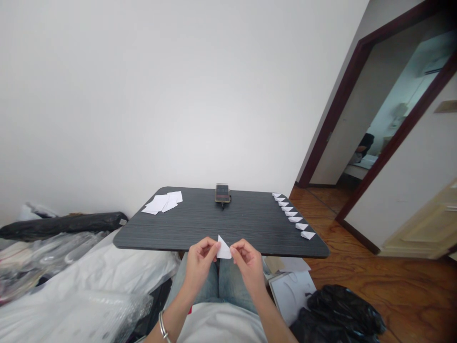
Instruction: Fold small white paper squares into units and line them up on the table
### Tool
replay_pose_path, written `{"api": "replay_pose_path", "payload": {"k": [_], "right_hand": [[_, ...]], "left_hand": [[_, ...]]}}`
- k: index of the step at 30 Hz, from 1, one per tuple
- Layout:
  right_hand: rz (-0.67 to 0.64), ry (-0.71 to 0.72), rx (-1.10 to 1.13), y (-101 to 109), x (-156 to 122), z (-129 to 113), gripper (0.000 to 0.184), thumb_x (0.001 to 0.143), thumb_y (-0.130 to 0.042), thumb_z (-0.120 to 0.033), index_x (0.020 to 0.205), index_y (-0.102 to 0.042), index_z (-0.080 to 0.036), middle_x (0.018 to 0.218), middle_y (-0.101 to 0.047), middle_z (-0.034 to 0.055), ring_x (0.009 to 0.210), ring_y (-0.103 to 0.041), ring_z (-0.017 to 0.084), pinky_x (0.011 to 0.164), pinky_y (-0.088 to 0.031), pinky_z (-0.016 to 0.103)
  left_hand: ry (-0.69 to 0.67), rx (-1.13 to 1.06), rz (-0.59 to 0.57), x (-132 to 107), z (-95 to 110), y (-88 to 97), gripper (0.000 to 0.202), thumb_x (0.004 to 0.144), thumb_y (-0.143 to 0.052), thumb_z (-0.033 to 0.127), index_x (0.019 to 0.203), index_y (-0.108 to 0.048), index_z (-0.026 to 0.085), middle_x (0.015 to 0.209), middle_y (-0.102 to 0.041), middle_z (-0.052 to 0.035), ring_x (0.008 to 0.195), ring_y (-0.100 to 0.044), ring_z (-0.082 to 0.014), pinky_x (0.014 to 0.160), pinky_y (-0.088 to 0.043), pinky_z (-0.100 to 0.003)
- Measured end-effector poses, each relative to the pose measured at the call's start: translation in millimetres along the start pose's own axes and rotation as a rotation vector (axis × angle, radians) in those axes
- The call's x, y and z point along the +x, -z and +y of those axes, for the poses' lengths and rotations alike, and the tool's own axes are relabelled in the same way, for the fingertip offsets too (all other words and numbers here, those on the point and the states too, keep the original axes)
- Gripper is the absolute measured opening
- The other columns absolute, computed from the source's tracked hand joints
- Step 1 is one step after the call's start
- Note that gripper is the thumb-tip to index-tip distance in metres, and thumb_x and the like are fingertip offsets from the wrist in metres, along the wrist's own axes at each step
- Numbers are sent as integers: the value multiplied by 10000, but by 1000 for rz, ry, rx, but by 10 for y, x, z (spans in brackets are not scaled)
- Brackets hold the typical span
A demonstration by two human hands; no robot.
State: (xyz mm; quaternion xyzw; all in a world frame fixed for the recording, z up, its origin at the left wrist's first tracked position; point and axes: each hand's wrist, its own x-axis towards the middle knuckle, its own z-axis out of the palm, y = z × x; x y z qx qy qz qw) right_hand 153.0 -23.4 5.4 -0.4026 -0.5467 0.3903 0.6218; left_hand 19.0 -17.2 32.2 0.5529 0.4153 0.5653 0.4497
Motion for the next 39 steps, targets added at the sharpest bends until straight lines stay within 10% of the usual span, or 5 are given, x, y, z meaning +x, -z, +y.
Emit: {"api": "replay_pose_path", "payload": {"k": [21, 39], "right_hand": [[-41, -36, -69, -3, 6, 75, 139, 768, -599, -294, 771, -655, -167, 649, -569, 4, 574, -525, 133, 491, -395, 218], [-47, -199, 117, -8, 41, 134, 167, 708, -635, -313, 705, -585, -154, 538, -507, -24, 474, -446, 100, 375, -264, 176]], "left_hand": [[-308, 514, 113, -54, -67, 15, 236, 836, -510, 261, 629, -567, 161, 596, -544, 16, 564, -499, -116, 543, -386, -203], [-97, 228, 51, -13, -111, 34, 256, 797, -554, 319, 610, -572, 146, 579, -501, 19, 544, -458, -114, 487, -365, -195]]}}
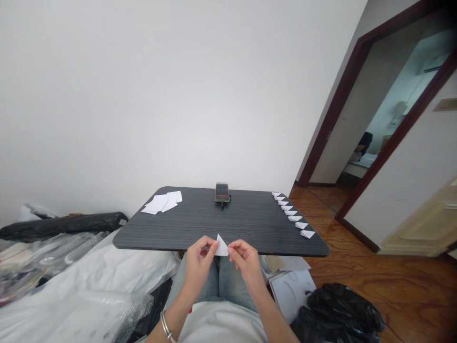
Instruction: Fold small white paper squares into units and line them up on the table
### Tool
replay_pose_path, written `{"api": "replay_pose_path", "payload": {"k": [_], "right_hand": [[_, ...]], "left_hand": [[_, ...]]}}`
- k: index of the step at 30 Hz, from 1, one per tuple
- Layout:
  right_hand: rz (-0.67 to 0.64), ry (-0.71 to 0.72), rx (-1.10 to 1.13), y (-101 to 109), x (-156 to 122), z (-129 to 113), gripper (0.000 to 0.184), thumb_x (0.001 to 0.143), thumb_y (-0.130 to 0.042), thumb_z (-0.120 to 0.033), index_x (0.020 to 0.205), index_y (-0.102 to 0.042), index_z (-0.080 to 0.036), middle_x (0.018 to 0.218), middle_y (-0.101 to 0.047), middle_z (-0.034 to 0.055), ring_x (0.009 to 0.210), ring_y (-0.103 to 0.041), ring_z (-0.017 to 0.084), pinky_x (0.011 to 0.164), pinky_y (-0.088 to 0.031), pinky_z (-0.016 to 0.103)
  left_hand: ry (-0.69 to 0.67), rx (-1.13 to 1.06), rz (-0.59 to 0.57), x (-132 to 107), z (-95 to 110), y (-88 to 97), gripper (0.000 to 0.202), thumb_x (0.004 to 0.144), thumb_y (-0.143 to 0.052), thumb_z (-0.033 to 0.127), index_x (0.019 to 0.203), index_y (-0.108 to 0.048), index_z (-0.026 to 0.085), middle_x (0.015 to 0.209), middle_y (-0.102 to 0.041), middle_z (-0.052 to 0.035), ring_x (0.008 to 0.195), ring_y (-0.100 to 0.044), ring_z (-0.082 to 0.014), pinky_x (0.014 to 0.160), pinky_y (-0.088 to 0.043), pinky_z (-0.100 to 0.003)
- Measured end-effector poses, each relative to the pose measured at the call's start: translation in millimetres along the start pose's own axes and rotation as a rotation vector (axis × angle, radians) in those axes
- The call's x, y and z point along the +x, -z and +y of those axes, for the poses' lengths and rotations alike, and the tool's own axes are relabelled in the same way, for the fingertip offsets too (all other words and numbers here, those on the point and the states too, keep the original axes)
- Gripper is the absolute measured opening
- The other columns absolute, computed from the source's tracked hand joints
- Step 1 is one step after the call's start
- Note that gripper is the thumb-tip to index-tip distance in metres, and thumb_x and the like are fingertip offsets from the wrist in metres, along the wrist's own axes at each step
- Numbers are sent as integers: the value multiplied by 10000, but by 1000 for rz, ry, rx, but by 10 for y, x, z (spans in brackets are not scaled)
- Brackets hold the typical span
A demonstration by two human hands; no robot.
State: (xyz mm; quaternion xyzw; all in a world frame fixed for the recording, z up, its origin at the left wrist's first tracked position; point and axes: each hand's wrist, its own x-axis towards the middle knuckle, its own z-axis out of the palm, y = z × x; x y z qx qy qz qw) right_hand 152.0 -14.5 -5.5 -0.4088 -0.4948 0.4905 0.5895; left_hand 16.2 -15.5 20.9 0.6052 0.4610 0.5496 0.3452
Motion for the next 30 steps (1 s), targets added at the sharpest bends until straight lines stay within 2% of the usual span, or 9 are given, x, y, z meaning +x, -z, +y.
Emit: {"api": "replay_pose_path", "payload": {"k": [3, 10, 12, 16, 18, 26, 30], "right_hand": [[-30, -10, -9, 5, 0, -5, 172, 717, -627, -322, 689, -602, -154, 523, -476, -35, 450, -396, 89, 389, -242, 192], [-30, 128, -97, 14, 9, -3, 201, 730, -622, -304, 593, -600, -159, 601, -443, -30, 543, -392, 103, 511, -303, 230], [-45, 110, -47, 7, 1, -31, 221, 735, -610, -319, 586, -556, -166, 590, -437, -38, 508, -367, 93, 481, -285, 222], [-97, 81, 21, -18, -22, -105, 251, 734, -599, -346, 580, -504, -172, 577, -456, -39, 462, -328, 76, 422, -238, 206], [-103, 80, 16, -29, -30, -135, 251, 724, -608, -347, 578, -501, -173, 570, -466, -37, 465, -337, 77, 417, -239, 201], [-70, 67, -41, -27, -39, -145, 266, 713, -610, -393, 589, -499, -185, 502, -446, -51, 444, -336, 84, 421, -248, 201], [-146, 16, -34, -18, -28, -117, 253, 699, -629, -389, 603, -539, -173, 501, -479, -44, 453, -360, 89, 450, -269, 211]], "left_hand": [[5, -13, -12, 1, -11, -5, 256, 798, -555, 322, 617, -576, 143, 580, -500, 20, 538, -451, -110, 492, -363, -196], [-67, 64, -34, -24, -29, -33, 256, 807, -556, 308, 608, -569, 148, 600, -528, 8, 602, -490, -132, 554, -371, -213], [-59, -7, -53, -12, -37, -38, 249, 829, -520, 321, 663, -593, 150, 642, -560, -6, 638, -513, -145, 583, -389, -223], [10, -228, -123, 46, -56, -28, 258, 828, -502, 352, 896, -646, 149, 853, -644, -60, 811, -561, -191, 716, -427, -269], [63, -291, -169, 74, -62, -12, 255, 784, -563, 356, 885, -657, 142, 845, -654, -62, 802, -563, -192, 737, -425, -282], [243, -383, -221, 108, -43, 72, 259, 672, -679, 381, 685, -592, 138, 563, -556, 26, 507, -462, -95, 506, -340, -204], [224, -317, -211, 117, -24, 85, 266, 667, -678, 381, 656, -584, 132, 540, -532, 30, 482, -434, -84, 469, -314, -193]]}}
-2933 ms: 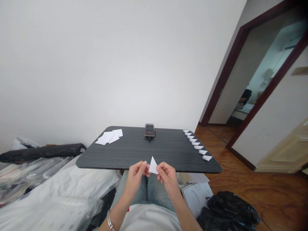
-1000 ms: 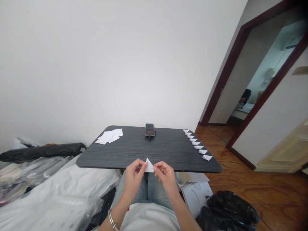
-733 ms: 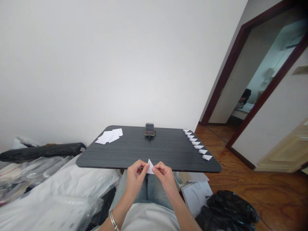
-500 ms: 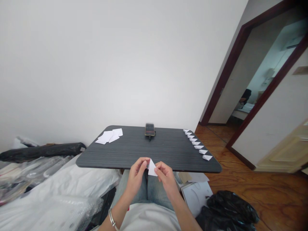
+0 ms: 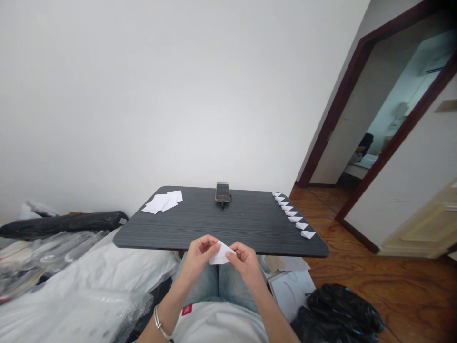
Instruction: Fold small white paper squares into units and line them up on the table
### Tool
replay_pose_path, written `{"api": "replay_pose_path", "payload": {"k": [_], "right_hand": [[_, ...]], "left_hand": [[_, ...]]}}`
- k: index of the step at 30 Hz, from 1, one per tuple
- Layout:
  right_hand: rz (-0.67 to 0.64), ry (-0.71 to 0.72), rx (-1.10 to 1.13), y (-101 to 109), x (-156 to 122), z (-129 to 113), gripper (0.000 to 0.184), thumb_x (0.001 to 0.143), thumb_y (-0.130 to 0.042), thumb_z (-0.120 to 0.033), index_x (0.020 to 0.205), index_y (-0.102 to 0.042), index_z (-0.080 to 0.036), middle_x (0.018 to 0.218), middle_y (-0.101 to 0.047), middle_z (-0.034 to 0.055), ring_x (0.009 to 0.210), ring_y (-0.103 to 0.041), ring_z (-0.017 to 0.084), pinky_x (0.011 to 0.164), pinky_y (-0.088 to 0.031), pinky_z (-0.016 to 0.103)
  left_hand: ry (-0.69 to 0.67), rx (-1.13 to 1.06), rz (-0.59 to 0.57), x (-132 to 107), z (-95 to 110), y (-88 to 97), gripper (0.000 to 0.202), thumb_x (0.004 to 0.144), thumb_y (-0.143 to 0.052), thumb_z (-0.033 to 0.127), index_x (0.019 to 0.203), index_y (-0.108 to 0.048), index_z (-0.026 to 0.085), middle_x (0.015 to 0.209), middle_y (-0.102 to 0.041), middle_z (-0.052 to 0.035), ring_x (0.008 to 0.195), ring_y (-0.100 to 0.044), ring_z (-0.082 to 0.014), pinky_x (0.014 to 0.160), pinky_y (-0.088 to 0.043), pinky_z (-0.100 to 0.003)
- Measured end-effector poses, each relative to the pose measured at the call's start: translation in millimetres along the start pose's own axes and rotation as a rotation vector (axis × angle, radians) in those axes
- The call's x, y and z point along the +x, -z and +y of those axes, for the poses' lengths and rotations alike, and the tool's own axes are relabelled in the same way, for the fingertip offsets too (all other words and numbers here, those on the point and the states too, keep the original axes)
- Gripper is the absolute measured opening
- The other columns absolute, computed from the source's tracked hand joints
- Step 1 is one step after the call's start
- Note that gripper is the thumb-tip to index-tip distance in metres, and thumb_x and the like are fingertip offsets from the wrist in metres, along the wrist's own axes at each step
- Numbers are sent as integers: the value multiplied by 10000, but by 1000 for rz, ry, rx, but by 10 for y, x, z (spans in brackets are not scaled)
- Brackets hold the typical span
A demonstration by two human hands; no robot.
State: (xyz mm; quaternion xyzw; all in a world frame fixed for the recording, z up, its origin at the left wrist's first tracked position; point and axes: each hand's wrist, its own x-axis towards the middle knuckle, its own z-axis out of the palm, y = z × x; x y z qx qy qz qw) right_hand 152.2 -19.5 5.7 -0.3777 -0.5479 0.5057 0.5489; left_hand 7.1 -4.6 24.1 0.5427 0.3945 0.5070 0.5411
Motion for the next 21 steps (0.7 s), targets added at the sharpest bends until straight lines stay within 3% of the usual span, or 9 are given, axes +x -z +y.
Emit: {"api": "replay_pose_path", "payload": {"k": [7, 16, 21], "right_hand": [[-18, -48, -64, 13, 13, 59, 244, 676, -635, -321, 526, -534, -157, 493, -467, -44, 476, -366, 93, 477, -268, 216], [10, -11, -188, 36, 1, 60, 240, 682, -625, -255, 492, -513, -161, 461, -430, -61, 460, -345, 85, 456, -256, 212], [-6, -22, -142, 24, 5, 65, 258, 679, -649, -306, 496, -551, -153, 452, -473, -49, 451, -371, 88, 450, -276, 209]], "left_hand": [[-120, 275, 37, -19, 5, -62, 220, 726, -619, 332, 647, -608, 127, 528, -541, 24, 491, -442, -96, 484, -332, -197], [-108, 269, -19, -1, -39, -53, 247, 751, -587, 356, 660, -613, 127, 550, -548, 6, 505, -456, -109, 475, -342, -199], [-166, 312, 22, -2, -55, -35, 278, 772, -562, 378, 633, -579, 138, 556, -523, 9, 514, -443, -111, 474, -339, -197]]}}
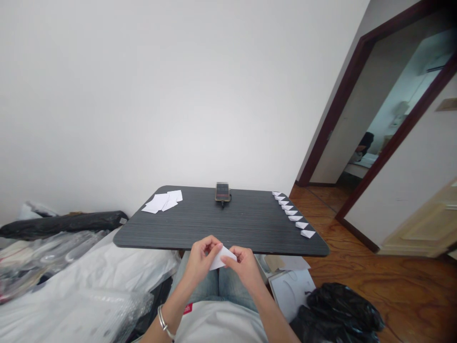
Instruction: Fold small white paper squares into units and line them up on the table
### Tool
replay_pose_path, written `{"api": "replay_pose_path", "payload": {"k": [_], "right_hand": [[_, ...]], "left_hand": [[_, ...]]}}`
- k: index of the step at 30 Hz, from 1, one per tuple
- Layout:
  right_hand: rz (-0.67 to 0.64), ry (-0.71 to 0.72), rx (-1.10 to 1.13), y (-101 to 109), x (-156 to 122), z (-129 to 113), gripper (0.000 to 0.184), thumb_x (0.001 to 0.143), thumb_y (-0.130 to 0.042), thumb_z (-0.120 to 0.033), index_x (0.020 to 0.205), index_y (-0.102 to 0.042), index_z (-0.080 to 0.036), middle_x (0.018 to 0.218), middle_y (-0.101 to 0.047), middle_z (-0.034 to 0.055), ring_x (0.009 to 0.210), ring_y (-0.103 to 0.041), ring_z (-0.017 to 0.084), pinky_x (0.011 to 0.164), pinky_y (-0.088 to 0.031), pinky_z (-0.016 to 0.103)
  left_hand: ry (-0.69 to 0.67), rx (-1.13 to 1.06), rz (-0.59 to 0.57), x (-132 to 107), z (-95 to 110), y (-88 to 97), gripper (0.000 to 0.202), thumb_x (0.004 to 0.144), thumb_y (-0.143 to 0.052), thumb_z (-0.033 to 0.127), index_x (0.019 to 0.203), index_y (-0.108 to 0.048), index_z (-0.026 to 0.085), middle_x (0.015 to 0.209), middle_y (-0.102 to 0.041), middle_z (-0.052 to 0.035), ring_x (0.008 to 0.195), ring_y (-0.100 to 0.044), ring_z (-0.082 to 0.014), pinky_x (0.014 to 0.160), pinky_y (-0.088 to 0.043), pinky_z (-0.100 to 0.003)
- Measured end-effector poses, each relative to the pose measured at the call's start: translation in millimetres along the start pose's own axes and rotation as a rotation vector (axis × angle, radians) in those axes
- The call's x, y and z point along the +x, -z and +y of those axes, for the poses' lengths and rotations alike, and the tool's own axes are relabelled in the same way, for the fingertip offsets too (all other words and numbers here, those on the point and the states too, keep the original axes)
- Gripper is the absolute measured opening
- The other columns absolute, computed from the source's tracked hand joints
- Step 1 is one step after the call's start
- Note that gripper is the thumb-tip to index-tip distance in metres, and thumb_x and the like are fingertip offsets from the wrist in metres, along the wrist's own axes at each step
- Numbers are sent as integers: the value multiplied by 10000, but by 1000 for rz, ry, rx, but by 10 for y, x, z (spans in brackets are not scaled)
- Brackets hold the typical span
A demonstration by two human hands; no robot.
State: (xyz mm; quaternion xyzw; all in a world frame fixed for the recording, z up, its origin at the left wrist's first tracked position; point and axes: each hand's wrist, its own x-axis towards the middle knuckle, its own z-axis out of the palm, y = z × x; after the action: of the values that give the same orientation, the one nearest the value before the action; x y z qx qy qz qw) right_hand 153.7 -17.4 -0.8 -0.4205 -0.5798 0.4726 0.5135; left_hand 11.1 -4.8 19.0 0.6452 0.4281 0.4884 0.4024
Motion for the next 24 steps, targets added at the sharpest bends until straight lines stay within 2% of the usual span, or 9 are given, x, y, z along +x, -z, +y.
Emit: {"api": "replay_pose_path", "payload": {"k": [5, 10, 15, 21, 24], "right_hand": [[-27, -14, 37, -7, 3, 6, 243, 683, -645, -318, 519, -570, -155, 474, -537, -25, 461, -423, 103, 461, -313, 210], [30, -16, 37, -6, 3, -27, 248, 679, -640, -312, 505, -549, -162, 445, -532, -29, 434, -413, 99, 451, -307, 210], [102, -23, 83, 13, 21, -20, 293, 656, -668, -369, 490, -530, -171, 428, -546, -25, 402, -414, 96, 419, -290, 210], [98, -46, 76, 60, 52, 67, 303, 701, -648, -430, 593, -627, -148, 471, -604, 7, 417, -472, 110, 397, -282, 204], [135, -32, 78, 86, 62, 84, 290, 700, -659, -420, 611, -635, -145, 467, -599, 5, 417, -486, 111, 396, -289, 202]], "left_hand": [[-15, 72, 17, -4, -18, -11, 291, 780, -544, 383, 613, -553, 145, 537, -492, 25, 505, -419, -109, 478, -316, -202], [37, 13, -1, 13, -79, -26, 364, 794, -512, 434, 569, -523, 149, 493, -441, 41, 476, -382, -99, 451, -284, -199], [36, -30, -72, 11, -74, -3, 318, 767, -555, 413, 622, -579, 131, 533, -501, 23, 505, -418, -104, 475, -311, -196], [0, 100, 31, -8, -13, 31, 300, 771, -550, 381, 596, -575, 139, 516, -493, 26, 505, -425, -112, 502, -322, -209], [21, 58, 6, 3, -41, 45, 302, 775, -544, 386, 600, -557, 140, 521, -488, 27, 508, -422, -109, 493, -308, -205]]}}
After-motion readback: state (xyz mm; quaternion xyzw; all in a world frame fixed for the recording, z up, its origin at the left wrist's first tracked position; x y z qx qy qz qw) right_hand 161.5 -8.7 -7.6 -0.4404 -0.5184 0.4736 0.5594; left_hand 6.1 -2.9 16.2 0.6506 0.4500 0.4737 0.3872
